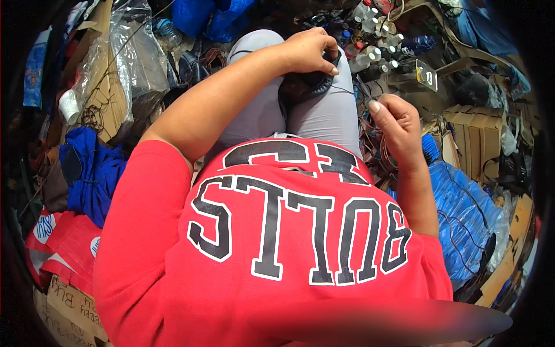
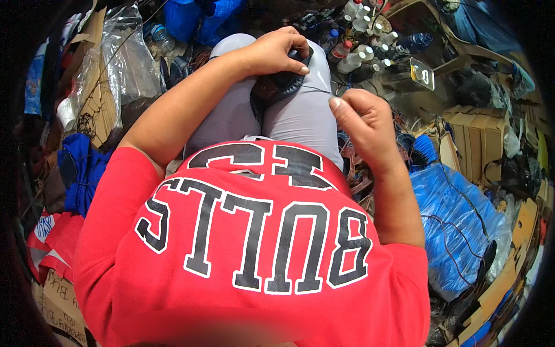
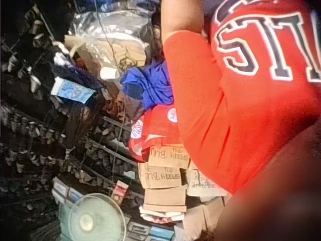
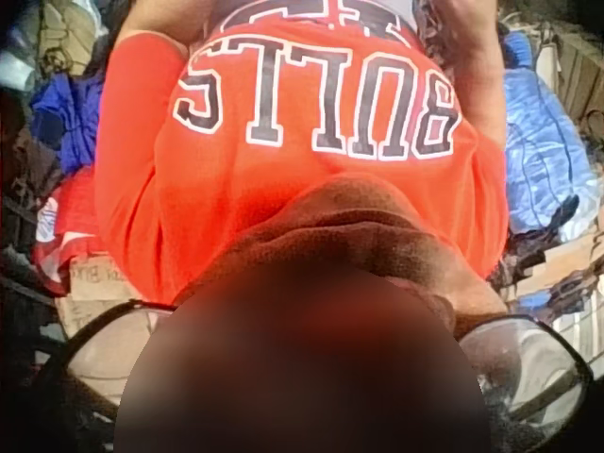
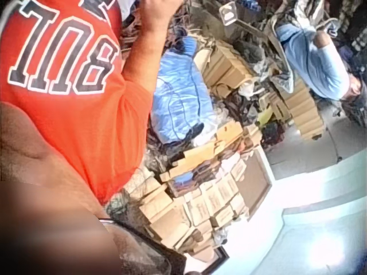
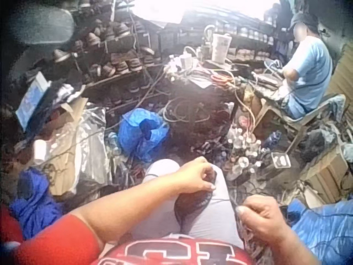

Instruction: Hand stitching and sewing components of a black shoe.

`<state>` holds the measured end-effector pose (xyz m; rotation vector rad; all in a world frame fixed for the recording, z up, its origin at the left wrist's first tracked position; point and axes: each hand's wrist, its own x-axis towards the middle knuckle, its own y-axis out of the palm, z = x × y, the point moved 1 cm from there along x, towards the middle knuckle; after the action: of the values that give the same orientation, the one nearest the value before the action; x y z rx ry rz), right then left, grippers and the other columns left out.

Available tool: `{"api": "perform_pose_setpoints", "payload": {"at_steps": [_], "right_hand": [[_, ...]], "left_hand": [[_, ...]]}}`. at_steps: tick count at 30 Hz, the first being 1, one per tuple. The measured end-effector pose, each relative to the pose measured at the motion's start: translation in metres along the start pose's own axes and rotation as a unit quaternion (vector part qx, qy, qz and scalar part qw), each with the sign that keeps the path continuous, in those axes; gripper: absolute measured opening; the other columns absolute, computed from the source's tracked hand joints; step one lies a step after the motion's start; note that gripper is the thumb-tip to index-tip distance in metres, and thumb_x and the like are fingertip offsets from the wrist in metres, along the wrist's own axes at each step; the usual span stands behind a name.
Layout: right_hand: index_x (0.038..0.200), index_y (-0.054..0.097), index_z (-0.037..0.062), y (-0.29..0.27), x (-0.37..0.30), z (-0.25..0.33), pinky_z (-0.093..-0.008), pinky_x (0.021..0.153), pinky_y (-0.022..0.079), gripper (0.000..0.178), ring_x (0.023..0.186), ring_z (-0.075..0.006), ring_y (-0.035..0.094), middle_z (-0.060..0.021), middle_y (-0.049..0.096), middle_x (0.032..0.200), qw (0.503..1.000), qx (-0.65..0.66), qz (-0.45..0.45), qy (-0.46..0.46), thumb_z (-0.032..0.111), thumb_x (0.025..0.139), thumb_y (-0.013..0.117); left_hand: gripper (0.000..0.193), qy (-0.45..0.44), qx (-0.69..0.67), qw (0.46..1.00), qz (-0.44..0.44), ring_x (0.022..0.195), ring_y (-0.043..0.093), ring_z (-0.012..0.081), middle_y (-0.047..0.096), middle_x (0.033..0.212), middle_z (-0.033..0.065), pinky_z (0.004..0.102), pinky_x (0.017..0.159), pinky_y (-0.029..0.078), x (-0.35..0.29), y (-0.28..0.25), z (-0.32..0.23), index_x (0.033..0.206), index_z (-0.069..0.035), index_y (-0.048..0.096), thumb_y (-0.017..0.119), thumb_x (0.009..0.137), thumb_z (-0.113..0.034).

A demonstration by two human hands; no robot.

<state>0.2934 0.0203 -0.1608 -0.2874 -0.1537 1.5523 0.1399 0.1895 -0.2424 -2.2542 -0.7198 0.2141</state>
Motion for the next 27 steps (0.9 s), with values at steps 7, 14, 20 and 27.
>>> {"api": "perform_pose_setpoints", "payload": {"at_steps": [7, 14, 20, 27], "right_hand": [[0.1, 0.068, 0.007, 0.013, 0.018, -0.027, -0.0251, 0.059, 0.041, 0.019, 0.063, -0.0124, 0.05, -0.0044, 0.053, 0.072, 0.979, -0.194, -0.017, -0.06, 0.009, 0.083, 0.062], [0.1, 0.068, 0.008, 0.019, 0.033, -0.033, -0.0302, 0.06, 0.044, 0.023, 0.063, -0.0204, 0.054, -0.0083, 0.054, 0.073, 0.963, -0.263, 0.007, -0.057, 0.008, 0.079, 0.059], [0.098, 0.068, 0.0072, 0.02, 0.035, -0.027, -0.0328, 0.061, 0.045, 0.023, 0.065, -0.0251, 0.057, -0.0109, 0.056, 0.073, 0.953, -0.3, 0.006, -0.048, 0.009, 0.078, 0.059], [0.095, 0.069, 0.009, 0.024, 0.042, -0.027, -0.0338, 0.064, 0.046, 0.021, 0.068, -0.0276, 0.058, -0.0117, 0.057, 0.074, 0.953, -0.297, 0.01, -0.049, 0.009, 0.077, 0.06]], "left_hand": [[0.033, -0.034, -0.107, 0.981, 0.155, 0.093, 0.056, 0.0185, 0.063, 0.094, 0.0081, 0.03, 0.086, 0.041, 0.006, -0.027, 0.004, 0.096, -0.004, 0.064, 0.074, 0.073, -0.024], [0.028, -0.039, -0.188, 0.963, 0.191, 0.089, 0.059, 0.0135, 0.066, 0.093, 0.0042, 0.0268, 0.087, 0.042, 0.0, -0.029, 0.008, 0.101, -0.003, 0.067, 0.07, 0.076, -0.017], [0.03, -0.052, -0.201, 0.951, 0.228, 0.089, 0.058, 0.0126, 0.067, 0.097, 0.0053, 0.0246, 0.088, 0.042, -0.001, -0.03, 0.013, 0.108, -0.004, 0.066, 0.064, 0.078, -0.009], [0.026, -0.033, -0.192, 0.959, 0.207, 0.087, 0.059, 0.0125, 0.067, 0.094, 0.0044, 0.026, 0.087, 0.042, 0.002, -0.028, 0.01, 0.104, -0.005, 0.067, 0.065, 0.079, -0.01]]}}
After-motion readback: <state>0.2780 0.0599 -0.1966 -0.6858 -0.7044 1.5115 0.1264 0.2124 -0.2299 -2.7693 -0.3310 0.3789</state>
